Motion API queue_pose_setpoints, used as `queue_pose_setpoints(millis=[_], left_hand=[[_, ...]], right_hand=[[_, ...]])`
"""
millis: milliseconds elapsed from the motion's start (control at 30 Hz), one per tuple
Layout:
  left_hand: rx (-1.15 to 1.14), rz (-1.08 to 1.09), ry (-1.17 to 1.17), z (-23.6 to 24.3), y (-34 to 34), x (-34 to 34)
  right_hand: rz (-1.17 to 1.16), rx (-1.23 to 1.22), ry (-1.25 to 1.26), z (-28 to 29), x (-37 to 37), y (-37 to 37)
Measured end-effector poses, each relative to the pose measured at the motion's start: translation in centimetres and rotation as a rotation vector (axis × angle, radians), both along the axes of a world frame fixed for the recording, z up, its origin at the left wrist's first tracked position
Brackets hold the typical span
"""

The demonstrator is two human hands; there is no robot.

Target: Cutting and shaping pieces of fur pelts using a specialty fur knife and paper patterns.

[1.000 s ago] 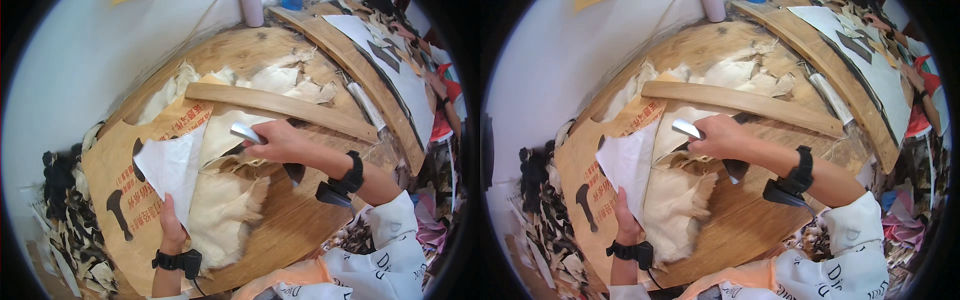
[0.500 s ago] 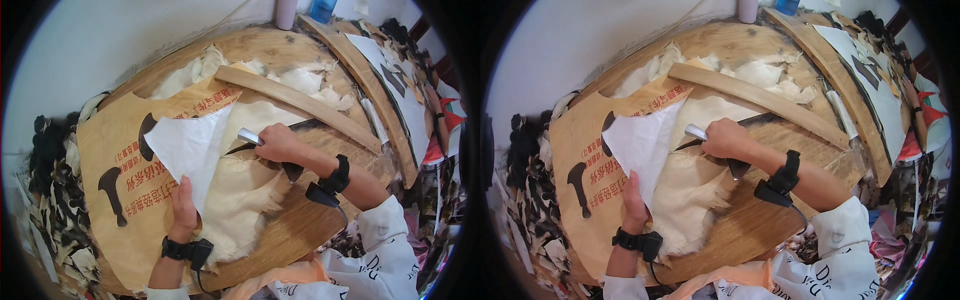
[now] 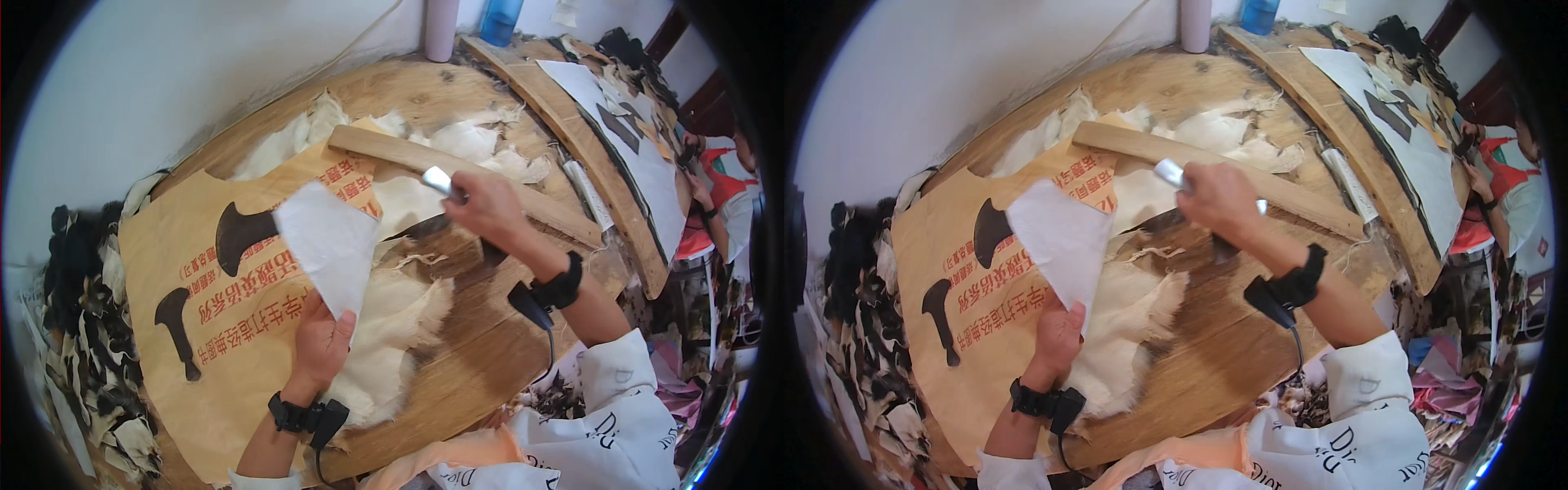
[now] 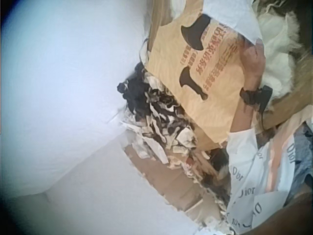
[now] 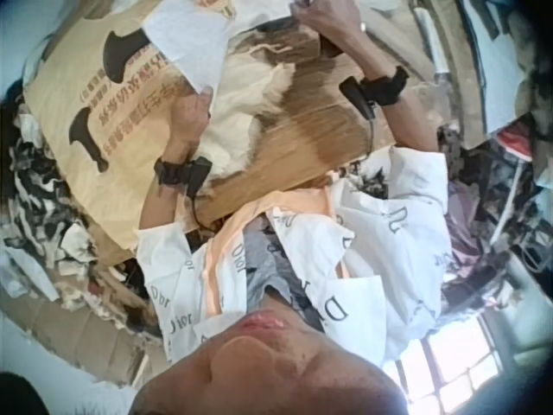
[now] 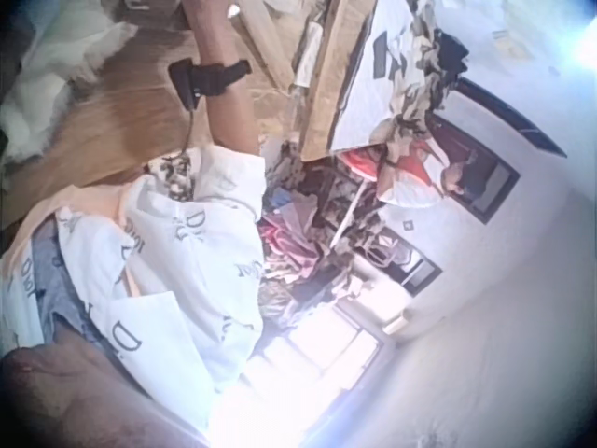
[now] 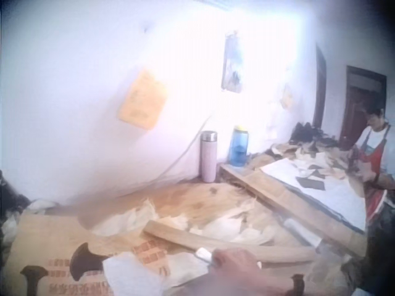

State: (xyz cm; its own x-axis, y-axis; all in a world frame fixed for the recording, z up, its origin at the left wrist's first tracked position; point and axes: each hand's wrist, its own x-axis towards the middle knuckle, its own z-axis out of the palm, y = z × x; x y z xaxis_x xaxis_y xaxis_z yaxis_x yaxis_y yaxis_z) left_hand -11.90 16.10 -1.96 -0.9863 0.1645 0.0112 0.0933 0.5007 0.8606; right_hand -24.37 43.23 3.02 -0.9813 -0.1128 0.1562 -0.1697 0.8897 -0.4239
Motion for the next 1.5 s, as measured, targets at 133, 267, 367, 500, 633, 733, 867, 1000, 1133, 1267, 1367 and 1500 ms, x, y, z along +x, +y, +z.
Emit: queue_pose_setpoints(millis=[133, 267, 367, 500, 633, 733, 867, 1000, 1133, 1267, 1367, 1500], left_hand=[[-0.294, -0.096, 0.085, 1.3, 1.5, -0.4], [-0.484, -0.246, 0.152, 1.8, 1.1, -0.4], [-0.458, -0.241, 0.164, 2.1, 1.3, -0.5], [-0.542, -0.255, 0.198, 2.5, 1.7, -0.2], [-0.585, -0.249, 0.187, 2.1, 2.2, -0.1], [-0.607, -0.239, 0.219, 1.8, 1.7, 0.2], [-0.631, -0.245, 0.3, 0.7, 1.1, 0.4], [-0.549, -0.313, 0.294, 0.4, 1.6, 3.7], [-0.145, -0.38, 0.113, 3.2, -1.1, 9.0], [-0.085, -0.179, 0.137, 6.3, -7.1, 13.9], [-0.165, 0.159, 0.183, 6.9, -13.2, 15.9], [-0.756, 0.455, 0.257, 5.8, -18.3, 17.0]], right_hand=[[-0.095, 0.131, 0.034, 1.9, -0.2, 5.8], [-0.057, 0.101, 0.072, 0.4, 0.0, 8.4], [-0.021, 0.117, 0.036, -1.3, -0.1, 9.6], [0.082, 0.084, 0.051, -1.7, -0.2, 10.1], [0.086, 0.083, 0.09, 0.5, 0.7, 10.5], [0.19, -0.018, 0.161, 4.0, 1.9, 8.7], [0.399, 0.063, 0.237, 8.7, 3.6, 1.9], [0.658, 0.082, 0.167, 9.0, 4.8, -6.6], [0.952, 0.021, 0.061, 6.5, 5.6, -15.2], [1.081, -0.035, 0.067, 2.4, 5.4, -21.2], [1.108, 0.004, -0.039, 1.4, 5.6, -23.7], [1.139, 0.005, -0.137, -0.3, 6.3, -23.9]])
